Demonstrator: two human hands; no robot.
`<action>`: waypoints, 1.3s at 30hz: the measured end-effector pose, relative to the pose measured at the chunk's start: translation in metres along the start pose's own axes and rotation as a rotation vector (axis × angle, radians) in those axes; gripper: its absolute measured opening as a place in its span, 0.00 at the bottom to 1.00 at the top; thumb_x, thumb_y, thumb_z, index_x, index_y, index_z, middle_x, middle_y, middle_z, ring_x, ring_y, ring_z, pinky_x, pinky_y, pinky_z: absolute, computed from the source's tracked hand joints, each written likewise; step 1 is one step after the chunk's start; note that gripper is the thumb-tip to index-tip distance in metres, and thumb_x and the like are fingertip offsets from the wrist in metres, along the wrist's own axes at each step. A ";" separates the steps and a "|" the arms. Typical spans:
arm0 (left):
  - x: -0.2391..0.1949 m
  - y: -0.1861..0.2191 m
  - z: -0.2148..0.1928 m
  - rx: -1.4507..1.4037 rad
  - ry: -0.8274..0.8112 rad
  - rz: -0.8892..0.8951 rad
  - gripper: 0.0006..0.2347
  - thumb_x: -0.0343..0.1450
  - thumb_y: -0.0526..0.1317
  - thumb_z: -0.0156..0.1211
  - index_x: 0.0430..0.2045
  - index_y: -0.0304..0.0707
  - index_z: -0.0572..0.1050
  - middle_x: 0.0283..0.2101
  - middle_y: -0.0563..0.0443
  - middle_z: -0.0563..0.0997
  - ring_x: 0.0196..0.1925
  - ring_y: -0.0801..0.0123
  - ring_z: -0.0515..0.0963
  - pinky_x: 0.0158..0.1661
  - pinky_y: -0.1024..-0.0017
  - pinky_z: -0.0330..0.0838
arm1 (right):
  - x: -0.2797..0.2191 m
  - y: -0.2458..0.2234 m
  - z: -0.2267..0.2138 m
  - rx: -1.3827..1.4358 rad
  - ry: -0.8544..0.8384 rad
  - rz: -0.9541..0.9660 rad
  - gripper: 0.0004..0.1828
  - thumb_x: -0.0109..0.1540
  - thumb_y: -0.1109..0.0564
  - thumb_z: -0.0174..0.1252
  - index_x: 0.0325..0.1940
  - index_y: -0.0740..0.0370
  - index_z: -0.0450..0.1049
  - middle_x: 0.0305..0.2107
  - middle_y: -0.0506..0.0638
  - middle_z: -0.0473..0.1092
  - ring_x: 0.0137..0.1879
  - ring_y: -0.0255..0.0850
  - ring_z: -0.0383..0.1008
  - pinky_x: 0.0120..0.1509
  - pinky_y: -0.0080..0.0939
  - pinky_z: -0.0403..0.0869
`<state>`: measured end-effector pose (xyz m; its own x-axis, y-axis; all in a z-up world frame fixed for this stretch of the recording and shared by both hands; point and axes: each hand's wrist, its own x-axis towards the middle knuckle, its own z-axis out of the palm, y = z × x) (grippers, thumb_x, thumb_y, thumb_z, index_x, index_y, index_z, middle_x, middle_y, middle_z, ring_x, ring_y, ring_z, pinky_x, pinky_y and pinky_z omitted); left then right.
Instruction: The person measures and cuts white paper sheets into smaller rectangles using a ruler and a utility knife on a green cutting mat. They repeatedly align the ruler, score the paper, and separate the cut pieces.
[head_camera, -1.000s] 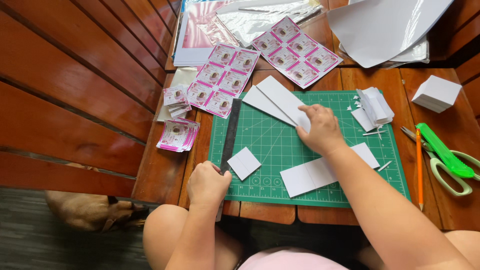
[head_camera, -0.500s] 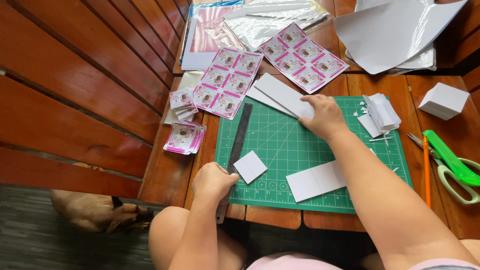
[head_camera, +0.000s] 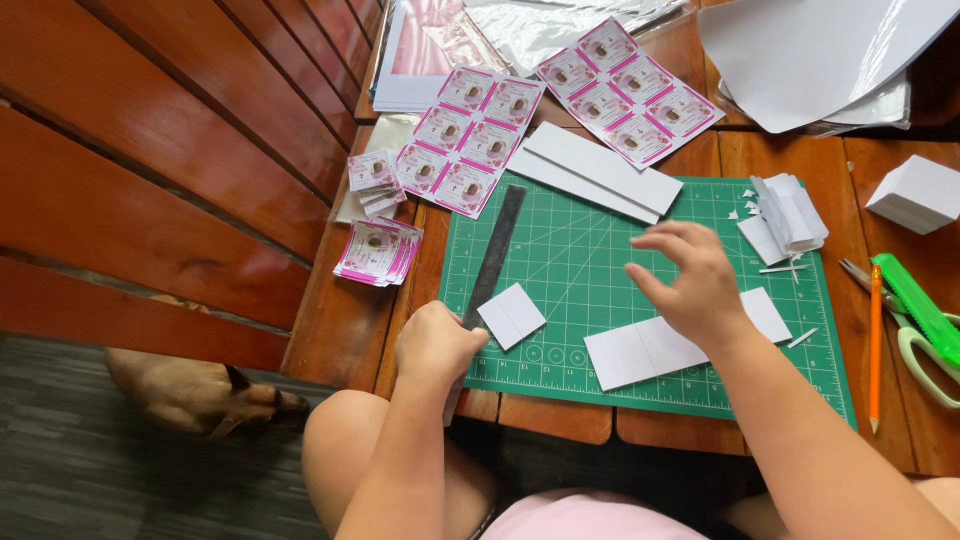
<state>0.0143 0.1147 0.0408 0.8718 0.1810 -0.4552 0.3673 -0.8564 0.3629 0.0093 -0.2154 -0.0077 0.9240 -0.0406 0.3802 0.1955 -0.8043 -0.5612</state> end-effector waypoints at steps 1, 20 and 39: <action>-0.002 0.005 -0.001 0.000 -0.001 -0.004 0.12 0.61 0.49 0.65 0.32 0.47 0.78 0.42 0.46 0.84 0.56 0.52 0.82 0.56 0.58 0.73 | -0.011 0.001 -0.007 0.002 -0.003 0.000 0.14 0.61 0.48 0.68 0.51 0.44 0.81 0.49 0.46 0.73 0.66 0.46 0.70 0.72 0.52 0.67; 0.000 0.021 -0.002 0.175 -0.039 -0.104 0.17 0.61 0.52 0.64 0.35 0.42 0.78 0.41 0.49 0.84 0.46 0.55 0.83 0.42 0.62 0.76 | -0.134 -0.019 -0.095 0.085 -0.008 0.571 0.13 0.64 0.53 0.66 0.53 0.47 0.81 0.50 0.41 0.76 0.56 0.39 0.76 0.56 0.36 0.68; -0.058 0.033 0.022 -0.722 0.267 0.559 0.07 0.70 0.38 0.59 0.20 0.47 0.70 0.21 0.63 0.65 0.26 0.79 0.63 0.28 0.72 0.60 | -0.170 -0.074 -0.052 0.786 -0.242 0.613 0.18 0.60 0.60 0.63 0.55 0.58 0.82 0.40 0.52 0.86 0.47 0.37 0.86 0.58 0.35 0.81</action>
<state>-0.0315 0.0652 0.0610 0.9943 0.0167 0.1051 -0.0920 -0.3630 0.9272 -0.1792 -0.1794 0.0073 0.9619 -0.1231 -0.2440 -0.2533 -0.0665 -0.9651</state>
